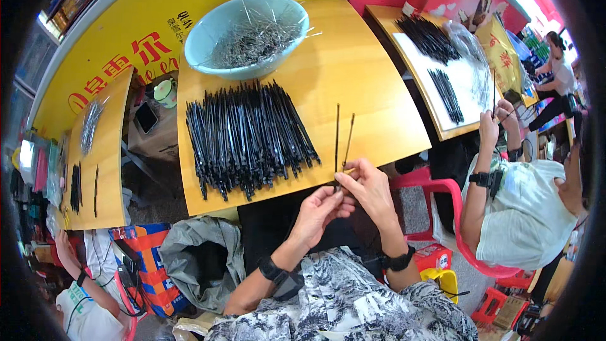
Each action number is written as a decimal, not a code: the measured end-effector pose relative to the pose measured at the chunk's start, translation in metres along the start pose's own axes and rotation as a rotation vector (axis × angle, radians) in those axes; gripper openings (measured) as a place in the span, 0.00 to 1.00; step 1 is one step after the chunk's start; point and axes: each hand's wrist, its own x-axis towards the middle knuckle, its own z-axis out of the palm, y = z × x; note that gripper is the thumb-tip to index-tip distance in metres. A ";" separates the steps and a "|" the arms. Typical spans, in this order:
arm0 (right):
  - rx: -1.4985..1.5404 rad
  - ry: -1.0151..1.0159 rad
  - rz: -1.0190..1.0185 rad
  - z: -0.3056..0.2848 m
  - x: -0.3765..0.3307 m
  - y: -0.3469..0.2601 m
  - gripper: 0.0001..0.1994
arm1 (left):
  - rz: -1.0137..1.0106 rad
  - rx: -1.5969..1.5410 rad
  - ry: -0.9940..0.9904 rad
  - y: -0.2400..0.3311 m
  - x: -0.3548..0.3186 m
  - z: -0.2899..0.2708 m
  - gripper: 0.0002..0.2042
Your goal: The person picks up a black plastic strip and a thin metal wire, threads the wire through the strip, and places it on a pile. After repeating this several times, they gather the assembled pieces into a bundle and place them into a large bag.
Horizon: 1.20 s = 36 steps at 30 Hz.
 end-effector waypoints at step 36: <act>0.965 -0.467 0.303 0.073 0.185 -0.094 0.09 | 0.302 -0.326 -0.126 0.057 -0.029 -0.015 0.09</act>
